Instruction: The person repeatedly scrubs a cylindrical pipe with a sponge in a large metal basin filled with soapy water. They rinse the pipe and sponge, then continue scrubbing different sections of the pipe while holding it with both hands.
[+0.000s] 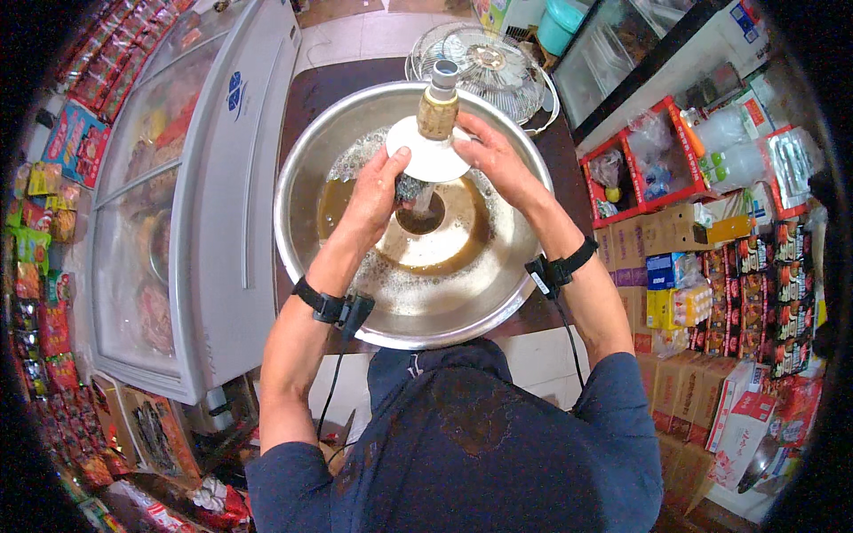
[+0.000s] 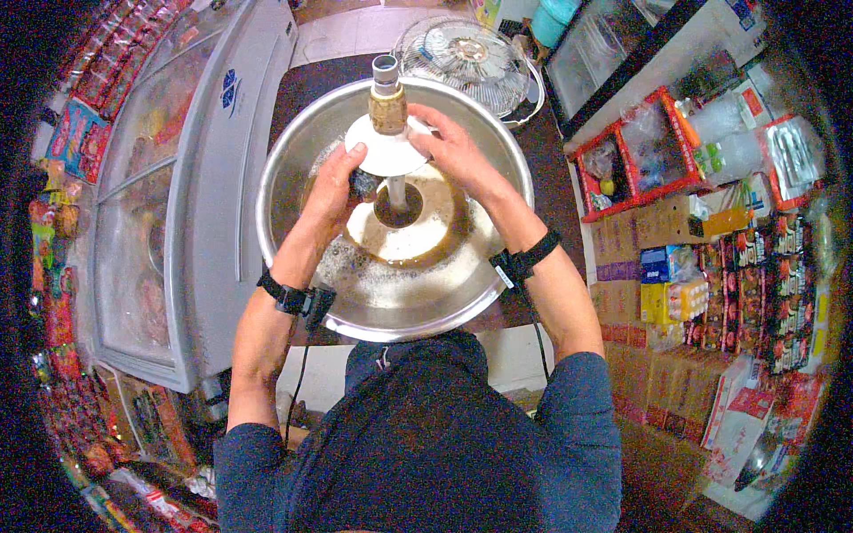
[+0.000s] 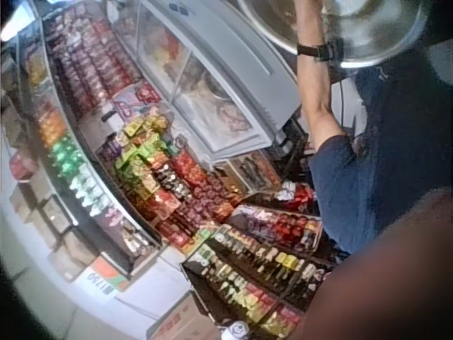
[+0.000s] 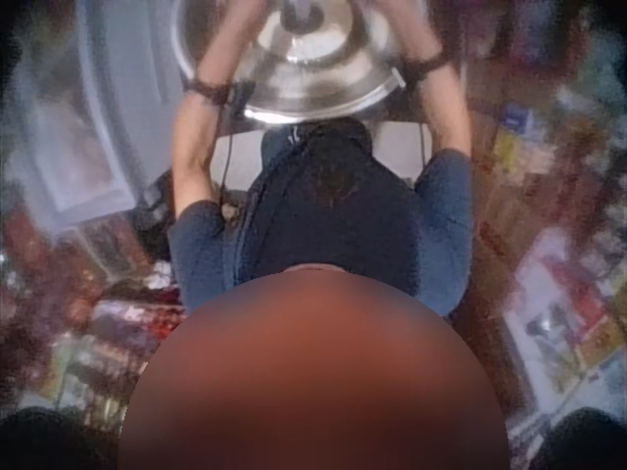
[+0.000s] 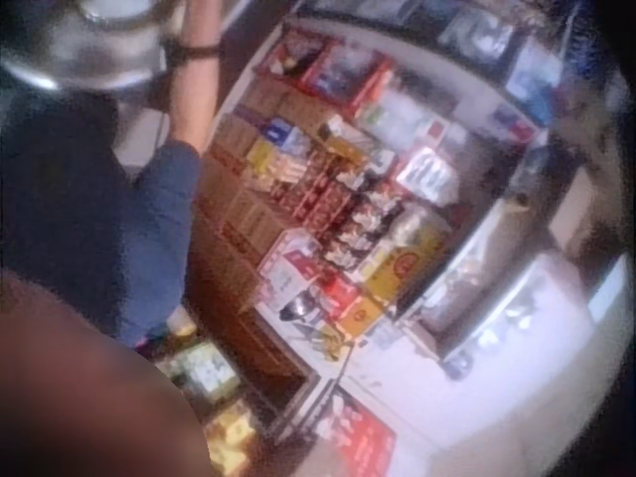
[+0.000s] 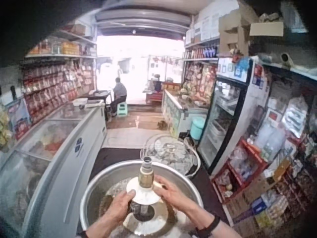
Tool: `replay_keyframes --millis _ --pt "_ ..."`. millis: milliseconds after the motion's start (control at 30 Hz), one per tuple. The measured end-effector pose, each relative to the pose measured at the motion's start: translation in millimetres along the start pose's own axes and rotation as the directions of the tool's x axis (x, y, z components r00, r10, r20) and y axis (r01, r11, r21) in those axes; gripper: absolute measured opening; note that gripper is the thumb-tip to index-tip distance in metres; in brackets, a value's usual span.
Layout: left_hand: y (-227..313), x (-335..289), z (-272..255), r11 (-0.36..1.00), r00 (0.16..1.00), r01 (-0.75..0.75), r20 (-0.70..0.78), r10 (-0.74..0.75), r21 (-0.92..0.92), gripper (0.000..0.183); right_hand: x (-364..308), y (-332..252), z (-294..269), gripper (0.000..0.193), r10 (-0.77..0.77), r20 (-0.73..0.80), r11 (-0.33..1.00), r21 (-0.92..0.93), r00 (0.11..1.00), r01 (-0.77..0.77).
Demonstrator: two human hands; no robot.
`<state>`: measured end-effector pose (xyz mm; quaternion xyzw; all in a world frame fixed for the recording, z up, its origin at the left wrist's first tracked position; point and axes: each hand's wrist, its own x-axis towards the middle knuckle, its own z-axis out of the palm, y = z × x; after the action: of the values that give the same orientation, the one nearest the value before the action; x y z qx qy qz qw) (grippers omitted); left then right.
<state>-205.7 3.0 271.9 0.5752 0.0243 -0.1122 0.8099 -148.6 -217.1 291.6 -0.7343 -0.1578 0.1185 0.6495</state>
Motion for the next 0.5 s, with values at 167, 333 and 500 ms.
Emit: replay_keyframes --millis 167,333,500 --pt "-34.1 2.5 0.2 0.998 0.997 0.059 -0.045 -0.059 -0.003 0.041 3.1 3.5 7.1 0.076 -0.100 0.002 0.916 -0.391 0.995 0.093" --pt "-58.5 7.8 -14.9 0.975 0.999 -0.040 0.000 0.041 0.218 0.046 21.0 4.1 26.8 0.067 -0.189 -0.129 0.908 -0.400 0.974 0.123" --pt "-78.4 7.6 -54.6 0.897 0.980 0.198 -0.068 -0.186 0.396 0.043 22.5 2.2 26.7 0.059 -0.182 -0.140 0.899 -0.424 0.973 0.107"
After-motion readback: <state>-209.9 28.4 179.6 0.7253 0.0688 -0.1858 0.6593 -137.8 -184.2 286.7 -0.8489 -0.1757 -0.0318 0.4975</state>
